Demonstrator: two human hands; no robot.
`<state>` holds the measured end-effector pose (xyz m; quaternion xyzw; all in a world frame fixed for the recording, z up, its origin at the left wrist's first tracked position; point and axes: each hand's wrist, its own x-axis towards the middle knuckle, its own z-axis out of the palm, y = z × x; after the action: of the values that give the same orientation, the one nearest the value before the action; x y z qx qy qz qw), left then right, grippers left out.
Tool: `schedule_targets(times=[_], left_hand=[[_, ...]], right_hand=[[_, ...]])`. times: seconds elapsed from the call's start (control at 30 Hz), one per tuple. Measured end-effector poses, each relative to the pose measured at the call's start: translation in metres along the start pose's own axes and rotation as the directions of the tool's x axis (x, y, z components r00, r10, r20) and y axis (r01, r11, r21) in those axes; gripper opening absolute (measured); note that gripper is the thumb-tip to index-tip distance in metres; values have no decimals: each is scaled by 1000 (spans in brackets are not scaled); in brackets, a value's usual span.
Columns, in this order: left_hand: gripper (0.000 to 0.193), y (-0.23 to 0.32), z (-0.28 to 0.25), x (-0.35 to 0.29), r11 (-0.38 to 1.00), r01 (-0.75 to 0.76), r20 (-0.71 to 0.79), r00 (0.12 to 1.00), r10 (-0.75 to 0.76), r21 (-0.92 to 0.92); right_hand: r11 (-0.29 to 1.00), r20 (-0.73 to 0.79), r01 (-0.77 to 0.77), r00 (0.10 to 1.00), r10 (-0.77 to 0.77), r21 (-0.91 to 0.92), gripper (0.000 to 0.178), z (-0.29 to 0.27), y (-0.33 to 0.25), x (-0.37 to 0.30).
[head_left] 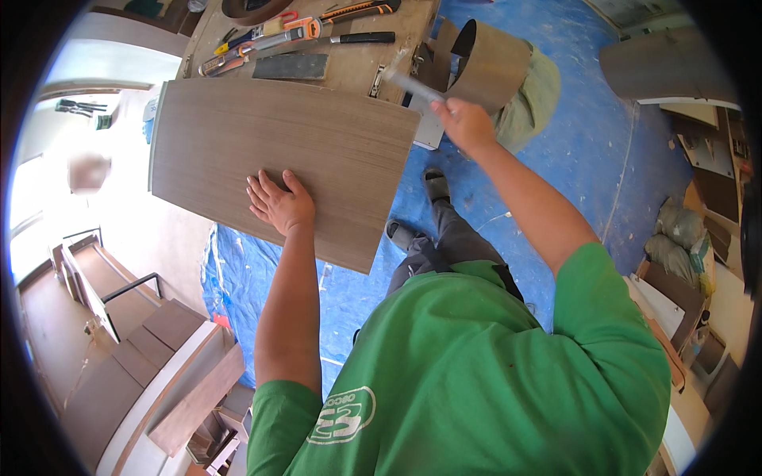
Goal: The person wipes a wooden cabinet door with a cloth, then uses a small brush to apply a substance along the edges and corners. The person continues to wipe and brush the door surface before moving away from the workbench.
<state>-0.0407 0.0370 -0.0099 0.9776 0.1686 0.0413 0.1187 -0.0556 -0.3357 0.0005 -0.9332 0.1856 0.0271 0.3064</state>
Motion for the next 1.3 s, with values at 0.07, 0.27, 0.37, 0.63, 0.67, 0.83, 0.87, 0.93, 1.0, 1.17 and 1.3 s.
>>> schedule_targets(times=[0.07,0.27,0.37,0.63,0.67,0.83,0.87,0.93,1.0,1.17,1.3], left_hand=[[69,-1,0,-1,1000,0,-1,1000,0,13],[67,2,-1,-2,1000,13,-11,1000,-12,23],[67,1,1,0,999,9,-19,1000,-8,48],[68,1,3,1,997,18,-14,1000,-17,72],[68,0,4,1,997,15,-16,1000,-14,72],[67,0,4,0,998,8,-27,1000,-6,63],[67,0,4,0,998,6,-31,1000,-4,64],[67,1,4,1,998,-1,-39,999,4,62],[67,-1,5,1,998,-4,-45,999,7,59],[66,-4,6,0,998,3,-51,999,0,59],[66,-3,7,1,998,-7,-51,999,10,60]], right_hand=[[986,-58,-92,993,101,140,47,-7,12,23],[596,275,-272,957,89,756,42,25,27,17],[339,484,-486,870,98,806,43,34,17,9],[505,339,-309,940,34,806,29,41,1,6],[542,359,-311,933,18,781,27,40,2,9],[624,403,-342,914,48,702,22,15,1,24],[605,383,-339,922,59,720,21,15,7,28],[567,340,-325,937,84,757,19,13,25,44],[692,237,-211,970,59,691,16,14,34,46],[722,393,-279,920,12,633,16,3,28,40],[648,316,-171,942,-114,742,19,17,12,26]])
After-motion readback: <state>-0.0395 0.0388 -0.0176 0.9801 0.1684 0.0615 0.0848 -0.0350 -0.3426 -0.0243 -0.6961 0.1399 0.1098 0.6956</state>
